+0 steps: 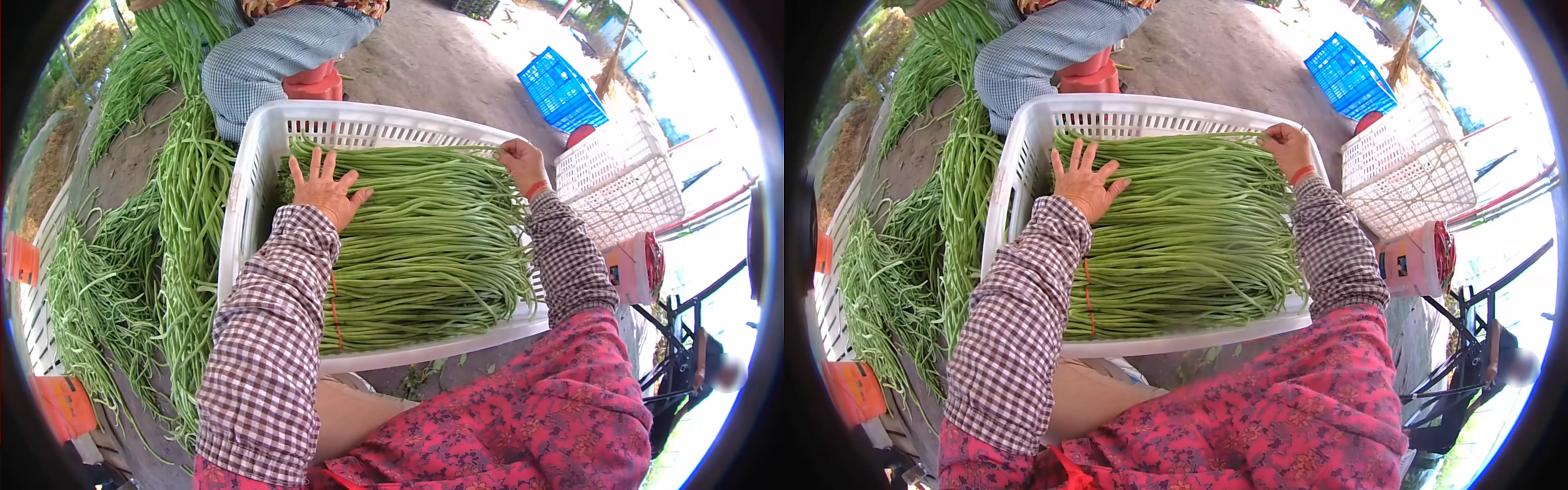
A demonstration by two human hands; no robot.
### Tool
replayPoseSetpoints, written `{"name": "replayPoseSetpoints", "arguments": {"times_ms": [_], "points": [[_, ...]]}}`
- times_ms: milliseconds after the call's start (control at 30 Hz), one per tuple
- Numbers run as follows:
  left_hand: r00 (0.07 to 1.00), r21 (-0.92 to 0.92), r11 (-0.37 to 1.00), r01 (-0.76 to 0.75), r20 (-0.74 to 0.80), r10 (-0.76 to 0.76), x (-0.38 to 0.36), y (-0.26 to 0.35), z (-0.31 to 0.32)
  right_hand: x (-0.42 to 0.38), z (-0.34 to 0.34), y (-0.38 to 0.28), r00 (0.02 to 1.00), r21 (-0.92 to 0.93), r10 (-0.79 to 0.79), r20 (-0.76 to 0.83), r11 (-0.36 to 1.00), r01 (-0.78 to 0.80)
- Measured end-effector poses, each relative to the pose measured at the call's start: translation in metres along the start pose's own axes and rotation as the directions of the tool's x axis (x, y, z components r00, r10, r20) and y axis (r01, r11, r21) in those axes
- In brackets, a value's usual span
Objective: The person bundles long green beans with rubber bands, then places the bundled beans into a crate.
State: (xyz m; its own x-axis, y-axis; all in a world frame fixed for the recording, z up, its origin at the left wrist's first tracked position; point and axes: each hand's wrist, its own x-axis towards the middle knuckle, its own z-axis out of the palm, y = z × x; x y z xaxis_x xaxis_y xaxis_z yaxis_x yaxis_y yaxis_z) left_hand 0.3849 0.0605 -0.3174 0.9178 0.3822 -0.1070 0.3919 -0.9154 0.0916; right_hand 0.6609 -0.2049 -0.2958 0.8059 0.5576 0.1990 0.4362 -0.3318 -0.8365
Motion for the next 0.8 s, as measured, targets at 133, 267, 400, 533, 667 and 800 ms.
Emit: {"name": "replayPoseSetpoints", "arguments": {"times_ms": [133,267,400,533,667,800], "points": [[1.0,-0.01,1.0,-0.006,-0.009,0.006,0.001,0.0,0.001,0.002,-0.002,0.004,0.995,-0.009,-0.075,-0.067,0.997,0.074],[1.0,-0.056,0.998,0.012,0.005,-0.012,0.001,0.0,0.001,0.001,-0.008,0.005,0.985,-0.2,-0.163,-0.052,0.968,0.15],[1.0,-0.045,0.999,0.013,0.004,-0.013,0.003,-0.001,0.003,0.005,0.001,0.019,0.985,-0.53,-0.172,0.03,0.833,0.162],[1.0,-0.024,1.0,0.006,0.019,-0.005,0.005,-0.001,0.003,0.017,0.034,0.003,0.961,-0.456,-0.245,0.128,0.846,0.276],[1.0,-0.015,1.0,0.007,0.009,-0.007,0.004,0.0,0.003,0.027,0.1,-0.036,0.945,-0.29,-0.109,0.308,0.935,0.202],[1.0,-0.011,1.0,0.006,-0.005,-0.006,0.002,0.0,0.001,0.029,0.156,-0.039,0.907,-0.561,-0.076,0.415,0.763,0.321]]}}
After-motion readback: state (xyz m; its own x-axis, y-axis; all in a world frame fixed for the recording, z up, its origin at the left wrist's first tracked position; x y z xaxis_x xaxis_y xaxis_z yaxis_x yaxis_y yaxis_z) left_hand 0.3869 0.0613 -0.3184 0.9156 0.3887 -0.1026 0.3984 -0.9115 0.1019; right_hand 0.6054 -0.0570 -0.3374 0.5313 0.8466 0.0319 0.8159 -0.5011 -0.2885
